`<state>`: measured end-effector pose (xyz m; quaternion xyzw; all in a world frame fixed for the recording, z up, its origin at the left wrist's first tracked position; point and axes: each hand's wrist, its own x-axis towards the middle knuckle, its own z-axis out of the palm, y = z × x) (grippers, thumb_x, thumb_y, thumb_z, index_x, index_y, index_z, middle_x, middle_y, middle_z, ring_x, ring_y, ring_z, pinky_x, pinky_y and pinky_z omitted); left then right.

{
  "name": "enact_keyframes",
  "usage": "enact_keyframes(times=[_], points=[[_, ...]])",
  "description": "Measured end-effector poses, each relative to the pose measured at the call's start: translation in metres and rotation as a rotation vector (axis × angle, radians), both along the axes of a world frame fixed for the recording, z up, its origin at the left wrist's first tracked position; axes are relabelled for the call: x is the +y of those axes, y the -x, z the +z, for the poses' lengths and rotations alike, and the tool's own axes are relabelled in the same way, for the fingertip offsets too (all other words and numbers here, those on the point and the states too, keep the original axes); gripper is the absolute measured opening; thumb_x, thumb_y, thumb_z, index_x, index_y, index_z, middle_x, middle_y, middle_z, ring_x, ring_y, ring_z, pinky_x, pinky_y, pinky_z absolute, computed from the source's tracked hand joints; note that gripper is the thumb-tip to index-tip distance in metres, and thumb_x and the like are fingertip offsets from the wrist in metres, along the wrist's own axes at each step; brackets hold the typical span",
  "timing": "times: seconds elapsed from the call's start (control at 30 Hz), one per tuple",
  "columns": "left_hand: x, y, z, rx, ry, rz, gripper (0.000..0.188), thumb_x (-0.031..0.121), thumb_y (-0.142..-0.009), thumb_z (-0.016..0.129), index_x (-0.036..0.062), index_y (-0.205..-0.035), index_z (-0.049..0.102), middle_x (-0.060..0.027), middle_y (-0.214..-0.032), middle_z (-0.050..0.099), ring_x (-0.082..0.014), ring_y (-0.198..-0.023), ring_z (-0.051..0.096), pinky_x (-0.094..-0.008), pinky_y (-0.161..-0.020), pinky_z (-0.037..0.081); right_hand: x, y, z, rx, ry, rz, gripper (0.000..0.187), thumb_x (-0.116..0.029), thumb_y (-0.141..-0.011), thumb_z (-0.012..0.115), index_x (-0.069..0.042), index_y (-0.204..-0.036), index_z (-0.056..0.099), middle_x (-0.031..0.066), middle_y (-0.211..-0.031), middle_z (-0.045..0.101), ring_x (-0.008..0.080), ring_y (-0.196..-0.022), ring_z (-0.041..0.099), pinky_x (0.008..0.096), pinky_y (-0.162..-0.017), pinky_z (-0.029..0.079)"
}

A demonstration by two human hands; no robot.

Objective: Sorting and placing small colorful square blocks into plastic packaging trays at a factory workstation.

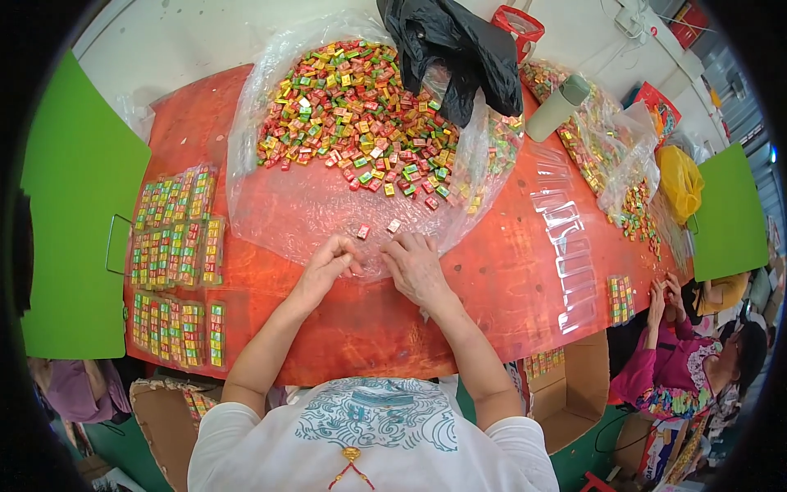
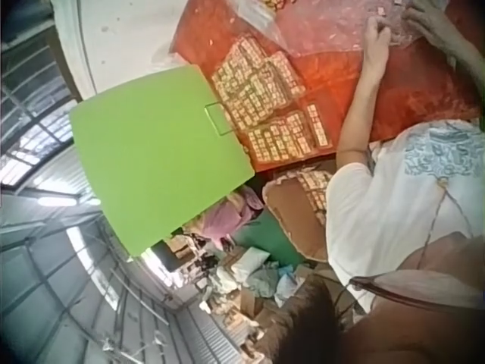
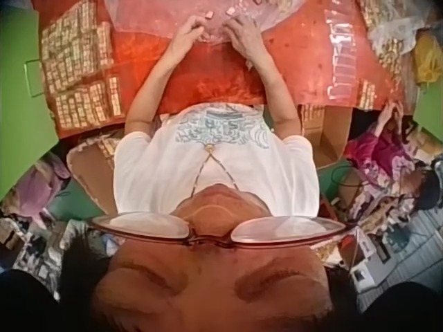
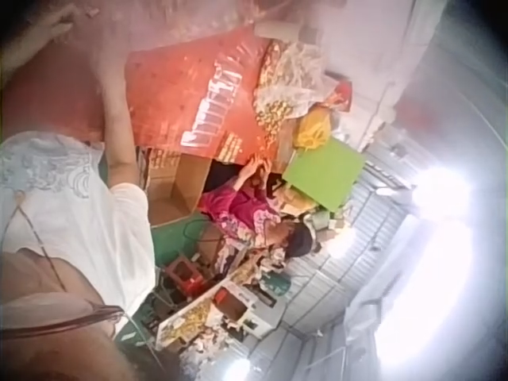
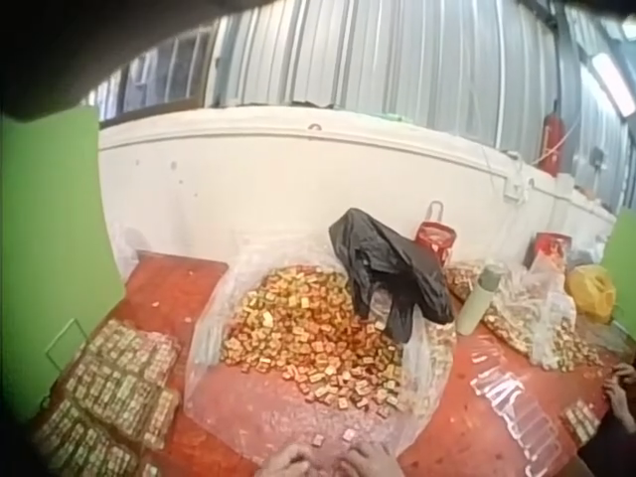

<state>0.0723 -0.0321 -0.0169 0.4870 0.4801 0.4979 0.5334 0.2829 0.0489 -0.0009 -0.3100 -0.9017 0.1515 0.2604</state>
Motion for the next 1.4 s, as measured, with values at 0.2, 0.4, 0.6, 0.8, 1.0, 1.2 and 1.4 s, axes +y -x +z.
enact_keyframes(times=[0.2, 0.4, 0.6, 0.8, 1.0, 1.2, 1.4], points=[[0.0, 0.007, 0.004, -0.359, 0.099, 0.039, 0.013, 0.014, -0.104, 0.049, 0.0072, -0.114, 0.051, -0.0095, -0.103, 0.064, -0.0171, -0.085, 0.067, -0.0273, -0.075, 0.051, -0.006, 0.004, 0.007, 0.063, 0.101, 0.033, 0.011, -0.013, -0.093, 0.064, -0.006, -0.101, 0.066, 0.0116, -0.098, 0.06, 0.032, -0.096, 0.058, 0.0427, -0.087, 0.043], [-0.001, 0.005, 0.013, -0.524, 0.149, 0.046, 0.016, 0.014, -0.103, 0.048, 0.0089, -0.117, 0.052, -0.0073, -0.1, 0.064, -0.0157, -0.077, 0.065, -0.0276, -0.068, 0.05, -0.021, 0.015, 0.015, 0.212, 0.214, 0.104, 0.01, -0.01, -0.091, 0.065, -0.003, -0.098, 0.064, 0.0149, -0.091, 0.06, 0.0366, -0.088, 0.059, 0.044, -0.076, 0.048], [-0.008, -0.024, 0.026, -0.312, 0.093, 0.17, 0.046, 0.021, -0.102, 0.053, 0.0071, -0.145, 0.042, -0.0086, -0.111, 0.062, -0.0142, -0.089, 0.062, -0.0273, -0.072, 0.048, -0.028, 0.02, 0.005, 0.364, 0.521, -0.072, 0.011, -0.009, -0.095, 0.064, -0.001, -0.103, 0.064, 0.0093, -0.09, 0.064, 0.0238, -0.083, 0.064, 0.0349, -0.073, 0.05], [-0.008, -0.034, 0.024, -0.181, 0.052, 0.082, 0.067, 0.029, -0.102, 0.055, 0.0057, -0.158, 0.027, -0.0036, -0.104, 0.057, -0.0106, -0.086, 0.054, -0.0268, -0.074, 0.045, -0.034, 0.02, 0.008, 0.703, 1.084, 0.132, 0.013, -0.01, -0.099, 0.061, -0.001, -0.109, 0.062, 0.0036, -0.093, 0.067, 0.0097, -0.082, 0.065, 0.0238, -0.07, 0.05], [-0.012, -0.033, 0.032, -0.168, 0.077, 0.056, 0.063, 0.034, -0.103, 0.054, 0.0056, -0.156, 0.035, 0.0003, -0.094, 0.051, -0.0088, -0.081, 0.05, -0.0246, -0.07, 0.043, -0.038, 0.016, 0.019, 0.729, 1.175, 0.15, 0.018, -0.016, -0.1, 0.063, -0.003, -0.113, 0.062, 0.0029, -0.091, 0.069, 0.0087, -0.082, 0.066, 0.0214, -0.064, 0.046], [-0.016, -0.035, 0.034, -0.128, 0.049, 0.059, 0.058, 0.031, -0.104, 0.052, 0.0107, -0.156, 0.037, -0.0004, -0.096, 0.053, -0.009, -0.082, 0.052, -0.0243, -0.069, 0.044, -0.042, 0.015, 0.023, 0.739, 1.2, 0.122, 0.02, -0.021, -0.099, 0.064, -0.005, -0.111, 0.064, 0.0, -0.092, 0.068, 0.0044, -0.078, 0.061, 0.0198, -0.062, 0.043], [-0.02, -0.037, 0.037, -0.008, -0.034, 0.073, 0.06, 0.035, -0.104, 0.052, 0.0107, -0.157, 0.037, -0.0011, -0.1, 0.051, -0.0112, -0.096, 0.049, -0.0262, -0.088, 0.042, -0.046, 0.019, 0.018, 0.764, 1.192, 0.05, 0.02, -0.023, -0.099, 0.065, -0.006, -0.108, 0.066, -0.0049, -0.085, 0.061, 0.0021, -0.071, 0.052, 0.0188, -0.062, 0.042]])
